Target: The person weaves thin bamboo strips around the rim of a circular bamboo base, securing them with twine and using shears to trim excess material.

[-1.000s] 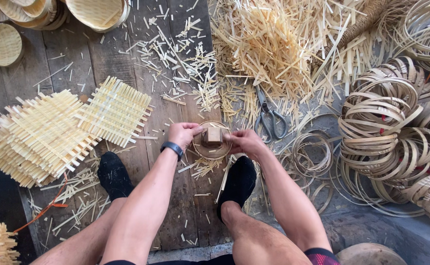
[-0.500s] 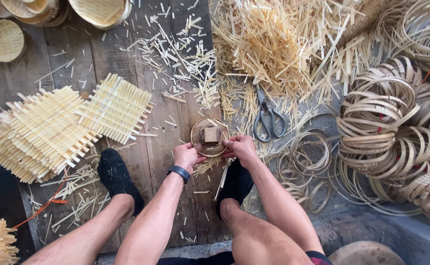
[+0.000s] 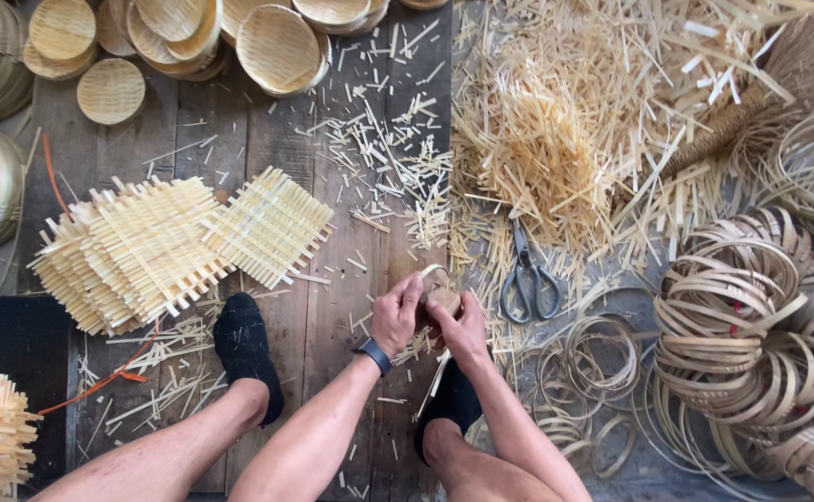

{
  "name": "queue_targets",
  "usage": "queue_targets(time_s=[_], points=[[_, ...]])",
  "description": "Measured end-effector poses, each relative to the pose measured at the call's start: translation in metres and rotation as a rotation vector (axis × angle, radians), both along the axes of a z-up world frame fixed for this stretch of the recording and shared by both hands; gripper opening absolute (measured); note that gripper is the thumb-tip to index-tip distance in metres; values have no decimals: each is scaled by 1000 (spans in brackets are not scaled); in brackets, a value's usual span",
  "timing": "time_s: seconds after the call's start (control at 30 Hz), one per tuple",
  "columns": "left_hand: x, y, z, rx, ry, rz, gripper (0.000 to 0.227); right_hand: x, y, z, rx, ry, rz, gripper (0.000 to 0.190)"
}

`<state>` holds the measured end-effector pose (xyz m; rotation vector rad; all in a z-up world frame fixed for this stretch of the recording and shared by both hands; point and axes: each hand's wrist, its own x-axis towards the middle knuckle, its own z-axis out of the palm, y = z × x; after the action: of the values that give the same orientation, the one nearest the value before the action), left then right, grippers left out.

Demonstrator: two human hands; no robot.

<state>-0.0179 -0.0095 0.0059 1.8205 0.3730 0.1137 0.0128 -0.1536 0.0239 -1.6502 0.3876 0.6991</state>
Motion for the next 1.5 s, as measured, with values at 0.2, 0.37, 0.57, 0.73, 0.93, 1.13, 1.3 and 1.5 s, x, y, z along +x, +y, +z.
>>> queue_targets(time_s=[0.2, 0.37, 0.57, 0.73, 0.93, 1.13, 1.3, 1.5], points=[[3, 8, 6, 115, 115, -87, 54, -15, -4, -15, 237, 67, -196, 37], [5, 0, -8, 177, 149, 38, 52, -26, 15, -17, 291, 199, -370, 37], [3, 26, -60, 281, 477, -35, 47, -25, -1, -20, 250, 190, -230, 33], [2, 85, -75, 176, 489, -186, 36, -13, -34, -17, 458, 139, -293, 30], [114, 161, 18, 9, 243, 268, 37, -13, -50, -17, 503, 119, -375, 29], [173, 187, 110, -671, -177, 110, 18, -20, -44, -28, 508, 105, -346, 28], [98, 108, 52, -259, 495, -2, 29, -20, -31, -19, 533, 54, -237, 28], [-7, 31, -22, -684, 828, 179, 41, -12, -16, -2, 526, 90, -54, 50]])
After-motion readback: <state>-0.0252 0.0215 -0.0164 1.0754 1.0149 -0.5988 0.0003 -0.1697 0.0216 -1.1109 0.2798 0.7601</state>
